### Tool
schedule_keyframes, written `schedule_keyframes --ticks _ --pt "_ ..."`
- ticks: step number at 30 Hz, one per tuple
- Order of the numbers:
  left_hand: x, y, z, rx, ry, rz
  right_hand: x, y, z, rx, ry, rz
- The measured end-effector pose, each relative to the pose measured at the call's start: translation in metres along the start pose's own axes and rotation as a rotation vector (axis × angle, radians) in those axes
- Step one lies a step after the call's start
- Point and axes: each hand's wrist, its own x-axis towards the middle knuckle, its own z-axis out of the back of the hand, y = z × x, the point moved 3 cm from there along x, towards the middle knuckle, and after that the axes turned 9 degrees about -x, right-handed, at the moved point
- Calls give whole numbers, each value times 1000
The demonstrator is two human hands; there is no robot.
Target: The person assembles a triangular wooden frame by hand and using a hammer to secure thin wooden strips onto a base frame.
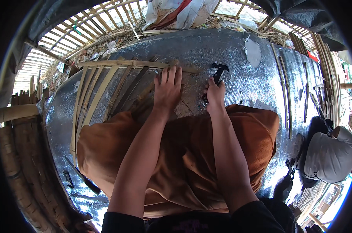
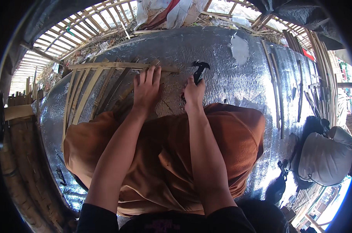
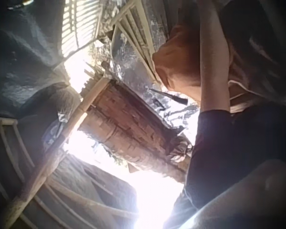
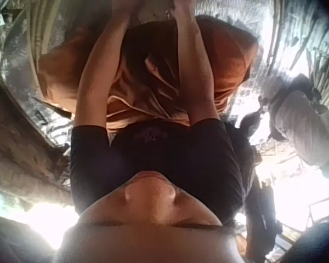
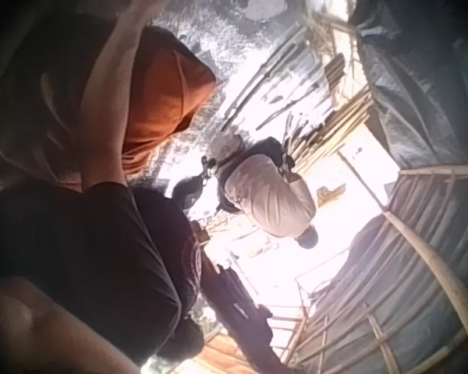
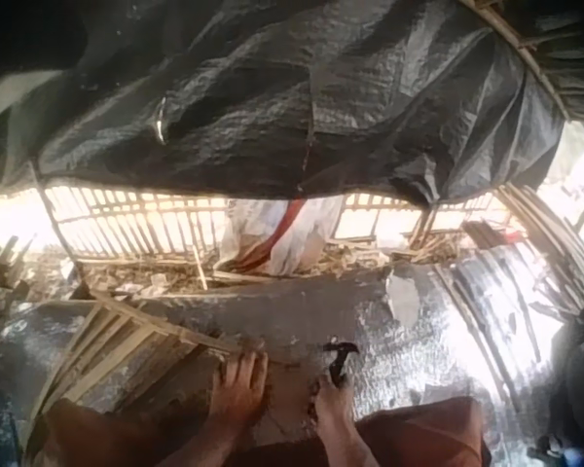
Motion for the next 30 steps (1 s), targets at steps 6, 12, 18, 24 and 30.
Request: schedule_keyframes --ticks 6,12,18,24,30 --pt "3 -1 5 194 -3 79 4 -2 -1 181 22 -110" --pt "0 -5 33 211 -128 -38 5 -4 2 261 -51 -171" --pt "-8 -6 73 88 -178 -27 12 -6 -7 139 -44 -58" --pt "-7 -6 110 64 -188 -16 3 9 -7 184 -37 -68" --pt "-5 -5 135 62 -233 -30 -2 15 -15 182 26 -9"
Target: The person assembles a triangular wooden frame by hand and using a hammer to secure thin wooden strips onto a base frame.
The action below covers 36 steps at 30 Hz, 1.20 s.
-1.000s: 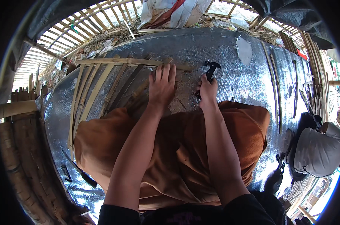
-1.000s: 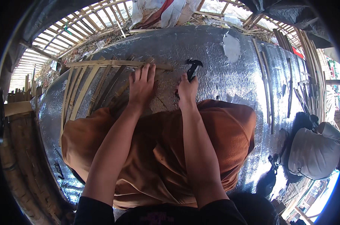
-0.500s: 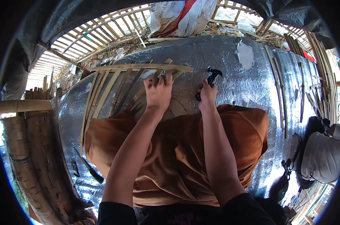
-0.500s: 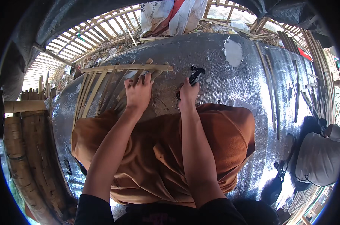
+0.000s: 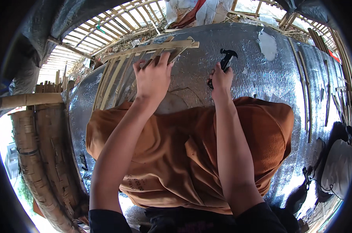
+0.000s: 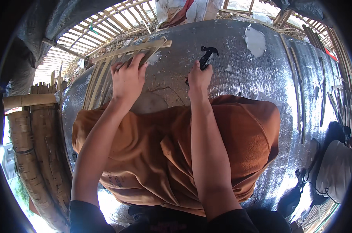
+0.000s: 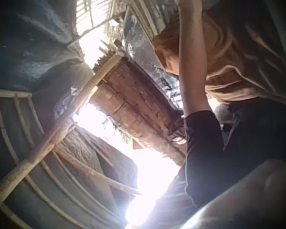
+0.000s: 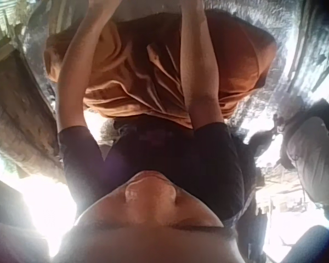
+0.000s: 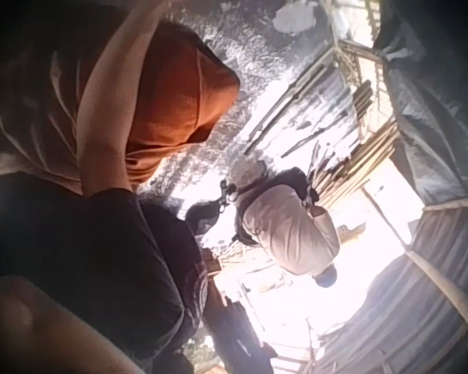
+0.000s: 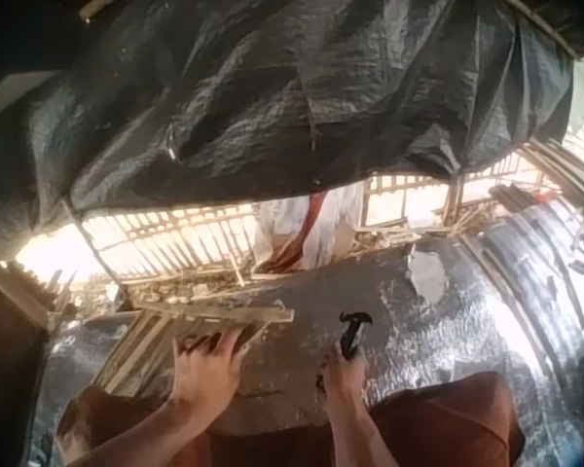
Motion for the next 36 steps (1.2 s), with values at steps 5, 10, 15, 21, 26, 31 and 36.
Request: schedule_keyframes --ticks 5,10,15,21,26,31,36 --pt "1 11 21 22 -18 7 2 -3 -3 -16 -16 -22" --pt "1 28 59 -25 -81 66 -2 2 -6 -38 -20 -46" --pt "-2 48 96 -116 -198 28 -3 0 -7 6 -8 -56" --pt "-12 56 110 -123 -244 46 -2 -2 -8 29 17 -49" --pt "-15 55 112 -121 -256 52 -3 -1 -8 35 22 -48" --pt "-18 54 108 -96 -243 83 1 -1 -7 44 24 -55" --pt "-27 53 106 -125 -246 73 -3 -4 -7 45 39 -85"
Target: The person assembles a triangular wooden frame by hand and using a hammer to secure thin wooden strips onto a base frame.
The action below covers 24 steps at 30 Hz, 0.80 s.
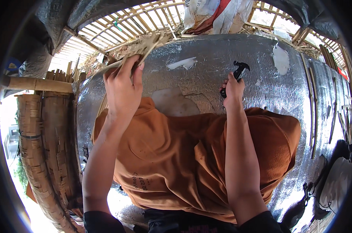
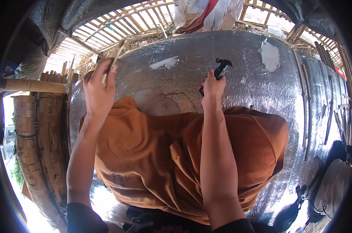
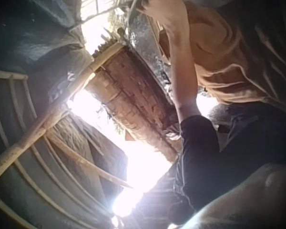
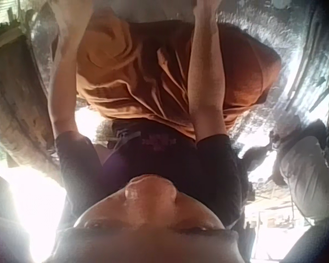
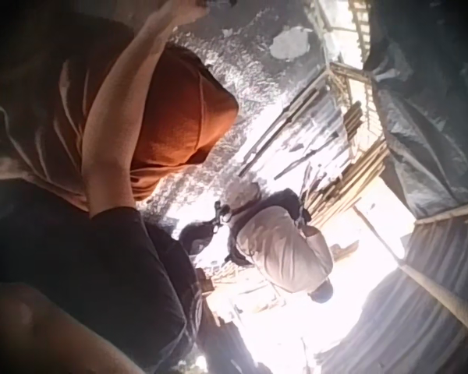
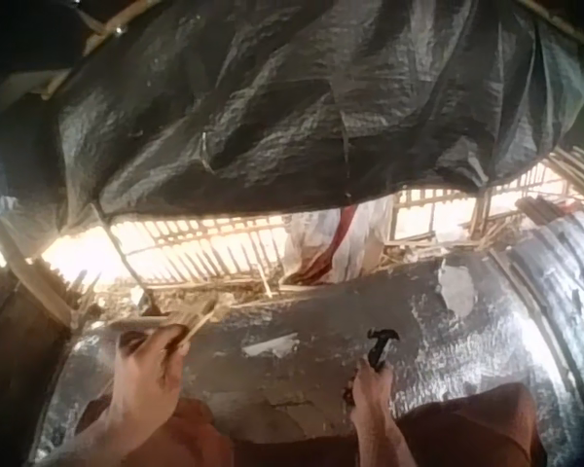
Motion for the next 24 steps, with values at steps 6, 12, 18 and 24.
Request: schedule_keyframes --ticks 6,12,18,24 --pt "-12 -26 -5 42 41 -59 6 -7 8 31 -21 -16" --pt "-39 -29 -26 -74 102 7 -2 -15 10 22 6 -9" --pt "-56 -34 -40 -33 131 -4 -6 -15 18 23 88 66" --pt "-68 -37 -55 -5 190 -47 1 -19 23 87 61 -9"
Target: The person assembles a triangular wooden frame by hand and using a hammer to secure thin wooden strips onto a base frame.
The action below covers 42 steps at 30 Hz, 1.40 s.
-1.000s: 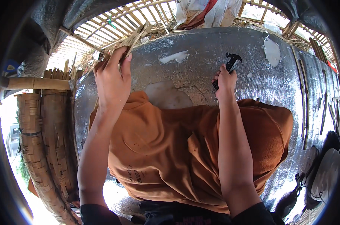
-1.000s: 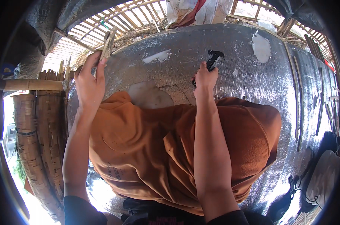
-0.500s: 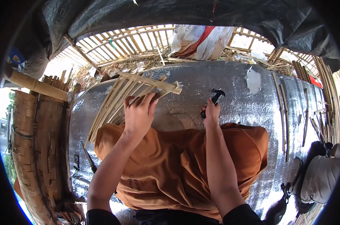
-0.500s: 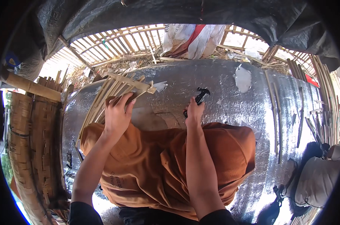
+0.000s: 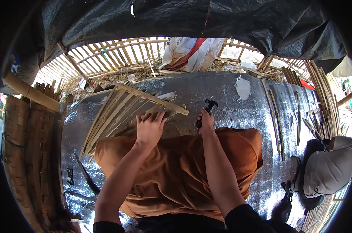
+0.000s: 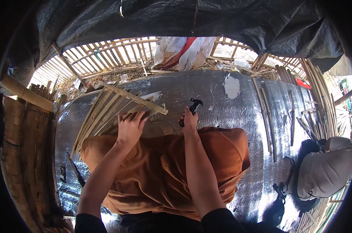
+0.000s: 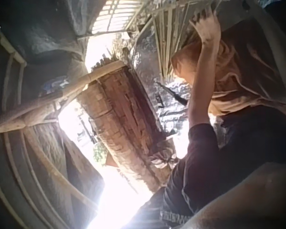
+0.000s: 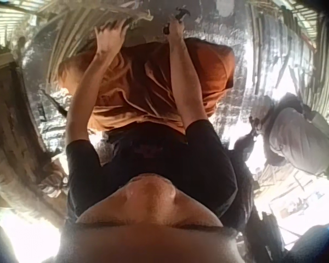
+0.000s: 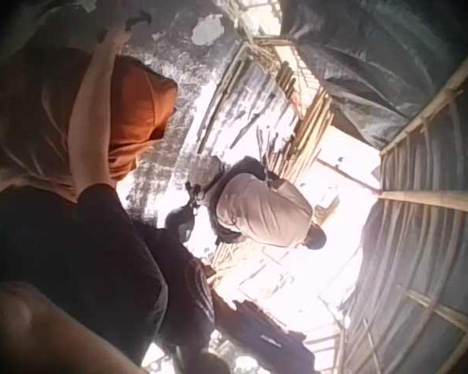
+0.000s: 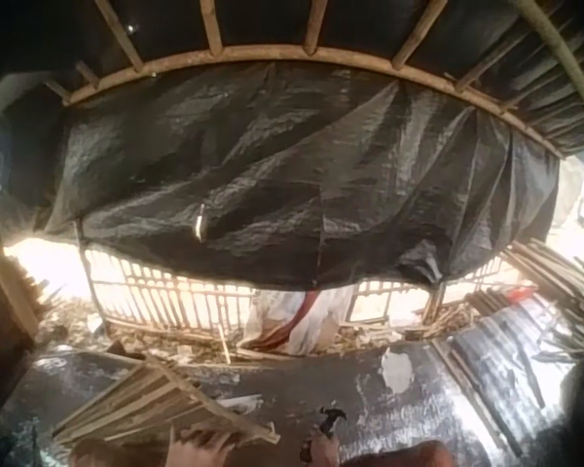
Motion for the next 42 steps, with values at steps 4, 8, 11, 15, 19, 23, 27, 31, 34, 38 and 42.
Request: schedule_keyframes --ticks 4,8,11,15,19,23,27,31,34,38,42 --pt "-1 1 -2 -8 50 30 2 -3 1 20 26 -49" --pt "0 -2 -3 11 48 8 1 -2 0 9 36 -38" --pt "-4 1 -1 5 48 48 -3 -3 -6 9 16 -55" --pt "-1 -1 -2 15 38 18 -4 -1 -4 26 30 -63" --pt "-1 -2 -1 4 34 14 -4 -1 -5 36 44 -79" --pt "0 -2 -3 6 32 10 -1 -2 -4 24 47 -75" --pt "-1 -1 -5 8 47 16 0 -2 -4 36 46 -93" --pt "-1 -1 -4 12 27 4 1 -2 -5 1 35 -98" --pt "0 -2 -4 16 35 8 3 -3 -4 14 44 -83" --pt "-1 0 -6 18 31 8 4 -5 -4 1 32 -86" --pt "1 0 -6 8 6 -11 7 -5 -4 5 47 -85"
